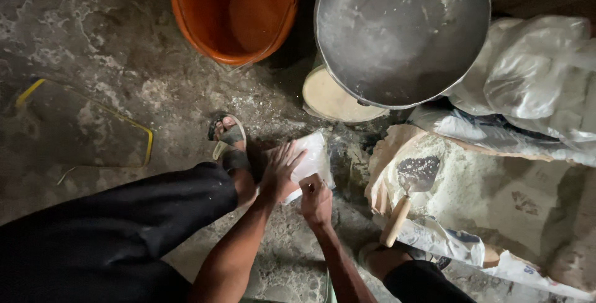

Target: The person scoops white powder from a large sack using a trowel and fills small plastic bags. They place the filled bags on a scale and then set them aside. The person repeats this process multiple times.

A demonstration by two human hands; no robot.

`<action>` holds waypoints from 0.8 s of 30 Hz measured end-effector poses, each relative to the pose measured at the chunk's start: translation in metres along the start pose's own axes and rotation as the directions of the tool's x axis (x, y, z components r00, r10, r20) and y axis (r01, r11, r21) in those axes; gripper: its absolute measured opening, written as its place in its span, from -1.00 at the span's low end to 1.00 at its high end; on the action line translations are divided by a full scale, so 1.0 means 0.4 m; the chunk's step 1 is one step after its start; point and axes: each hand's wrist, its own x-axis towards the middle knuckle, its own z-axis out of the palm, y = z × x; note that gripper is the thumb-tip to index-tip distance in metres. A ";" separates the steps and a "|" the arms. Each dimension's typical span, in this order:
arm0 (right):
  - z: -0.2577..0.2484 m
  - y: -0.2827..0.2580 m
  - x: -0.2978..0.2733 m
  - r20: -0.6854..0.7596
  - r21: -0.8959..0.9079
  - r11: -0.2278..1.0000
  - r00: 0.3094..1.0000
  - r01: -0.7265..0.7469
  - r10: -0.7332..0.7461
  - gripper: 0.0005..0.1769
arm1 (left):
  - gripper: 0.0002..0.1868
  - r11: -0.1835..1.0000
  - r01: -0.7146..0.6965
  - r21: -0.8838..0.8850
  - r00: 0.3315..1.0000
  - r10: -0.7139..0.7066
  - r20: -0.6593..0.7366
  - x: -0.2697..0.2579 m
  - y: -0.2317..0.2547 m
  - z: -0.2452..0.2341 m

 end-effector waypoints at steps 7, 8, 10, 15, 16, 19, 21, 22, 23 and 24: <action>0.007 0.045 0.094 -0.039 0.024 0.998 0.998 0.051 -0.050 -0.86 | -0.11 0.997 0.070 -0.008 0.997 -0.070 0.017 0.016 0.013 -0.044; 0.009 0.054 0.112 -0.037 0.014 0.998 0.997 0.064 -0.064 -0.83 | -0.10 0.997 0.072 -0.011 0.997 -0.072 0.024 0.018 0.016 -0.053; 0.015 0.067 0.141 -0.033 -0.001 0.998 0.998 0.062 -0.062 -0.84 | -0.12 0.998 0.065 -0.008 0.998 -0.065 0.027 0.014 0.016 -0.050; 0.035 0.137 0.224 -0.056 -0.049 0.998 0.998 0.029 -0.032 -0.85 | -0.18 0.997 0.078 -0.006 0.996 -0.078 0.049 0.014 0.008 -0.045; 0.036 0.147 0.232 -0.057 -0.022 0.999 0.998 0.026 -0.027 -0.86 | -0.13 0.996 0.088 -0.010 0.994 -0.087 0.067 0.010 0.009 -0.041; 0.035 0.141 0.262 -0.060 0.008 1.000 0.998 0.029 -0.029 -0.84 | -0.04 0.995 0.097 0.002 0.991 -0.097 0.095 0.022 0.007 -0.043; 0.047 0.162 0.275 -0.056 0.010 1.000 0.998 0.027 -0.026 -0.82 | 0.00 0.995 0.101 0.017 0.988 -0.102 0.115 0.019 0.008 -0.042; 0.057 0.186 0.285 -0.067 -0.109 0.988 0.991 0.108 -0.116 -0.84 | 0.00 0.995 0.094 0.016 0.993 -0.095 0.073 0.016 0.007 -0.037; 0.066 0.212 0.293 -0.070 -0.227 0.957 0.977 0.182 -0.203 -0.82 | 0.00 0.996 0.085 0.013 0.996 -0.085 0.031 0.014 0.007 -0.032; 0.060 0.161 0.253 -0.070 -0.226 0.958 0.977 0.179 -0.200 -0.82 | 0.00 0.996 0.084 0.012 0.996 -0.084 0.035 0.016 0.003 -0.035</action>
